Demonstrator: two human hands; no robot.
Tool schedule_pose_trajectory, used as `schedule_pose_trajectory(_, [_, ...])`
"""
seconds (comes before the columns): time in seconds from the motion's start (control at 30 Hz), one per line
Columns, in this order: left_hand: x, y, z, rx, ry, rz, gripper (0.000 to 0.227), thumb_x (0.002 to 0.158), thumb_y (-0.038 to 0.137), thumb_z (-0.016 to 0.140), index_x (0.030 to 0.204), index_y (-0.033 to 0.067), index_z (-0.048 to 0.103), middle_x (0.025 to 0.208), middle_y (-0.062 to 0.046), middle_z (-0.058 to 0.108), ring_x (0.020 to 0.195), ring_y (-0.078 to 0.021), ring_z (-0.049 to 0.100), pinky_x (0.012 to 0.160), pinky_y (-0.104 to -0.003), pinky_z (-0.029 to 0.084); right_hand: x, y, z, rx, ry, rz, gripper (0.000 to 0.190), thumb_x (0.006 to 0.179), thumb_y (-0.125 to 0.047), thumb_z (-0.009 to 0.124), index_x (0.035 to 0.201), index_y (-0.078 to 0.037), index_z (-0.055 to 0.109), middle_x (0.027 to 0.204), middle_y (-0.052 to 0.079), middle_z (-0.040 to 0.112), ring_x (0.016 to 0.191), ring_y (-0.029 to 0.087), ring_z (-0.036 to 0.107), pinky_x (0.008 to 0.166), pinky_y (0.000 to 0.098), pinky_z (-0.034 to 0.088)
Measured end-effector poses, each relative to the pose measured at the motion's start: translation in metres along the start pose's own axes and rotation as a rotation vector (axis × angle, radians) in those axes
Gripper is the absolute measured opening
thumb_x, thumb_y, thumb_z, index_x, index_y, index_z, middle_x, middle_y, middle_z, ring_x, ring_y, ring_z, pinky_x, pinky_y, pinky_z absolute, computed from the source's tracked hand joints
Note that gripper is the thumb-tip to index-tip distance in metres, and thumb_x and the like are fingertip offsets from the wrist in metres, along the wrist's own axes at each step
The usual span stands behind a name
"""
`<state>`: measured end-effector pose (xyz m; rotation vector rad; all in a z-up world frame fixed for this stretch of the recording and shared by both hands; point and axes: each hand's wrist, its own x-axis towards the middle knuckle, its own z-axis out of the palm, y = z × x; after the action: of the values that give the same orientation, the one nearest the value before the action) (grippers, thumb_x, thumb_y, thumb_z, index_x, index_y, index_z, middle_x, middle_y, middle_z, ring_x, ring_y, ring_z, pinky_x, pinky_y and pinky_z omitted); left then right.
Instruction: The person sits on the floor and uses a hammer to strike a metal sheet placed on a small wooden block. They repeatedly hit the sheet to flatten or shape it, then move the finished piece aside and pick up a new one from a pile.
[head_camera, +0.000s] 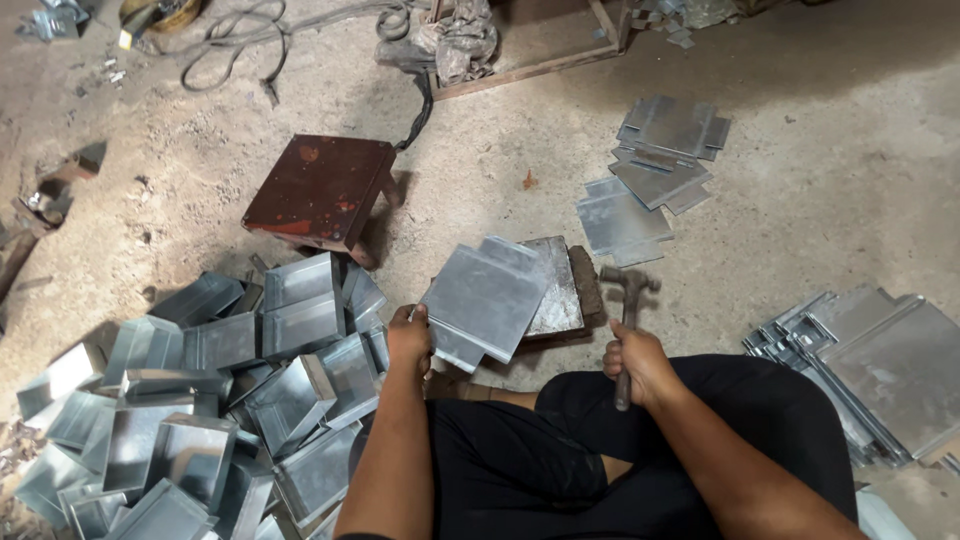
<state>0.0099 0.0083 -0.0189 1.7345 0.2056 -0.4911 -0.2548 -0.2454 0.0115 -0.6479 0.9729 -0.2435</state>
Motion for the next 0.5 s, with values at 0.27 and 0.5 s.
schedule_pose_trajectory(0.27, [-0.014, 0.017, 0.013, 0.343, 0.092, 0.102, 0.068, 0.079, 0.039, 0.084, 0.131, 0.0016, 0.063, 0.102, -0.021, 0.076, 0.088, -0.0274, 0.074, 0.078, -0.037, 0.059, -0.08, -0.056, 0.0, -0.942, 0.048, -1.406, 0.028, 0.108, -0.027, 0.051, 0.114, 0.0, 0.052, 0.067, 0.006, 0.061, 0.055, 0.015, 0.062, 0.051, 0.0306, 0.049])
schedule_pose_trajectory(0.5, [-0.015, 0.021, 0.015, 0.361, 0.098, 0.131, 0.066, 0.076, 0.039, 0.085, 0.127, 0.0024, 0.067, 0.095, -0.02, 0.077, 0.087, -0.028, 0.075, 0.079, -0.038, 0.059, -0.054, -0.027, 0.025, -1.455, 0.126, -1.119, 0.035, 0.101, -0.029, 0.061, 0.117, 0.001, 0.055, 0.068, 0.023, 0.065, 0.061, 0.041, 0.068, 0.054, 0.0474, 0.053])
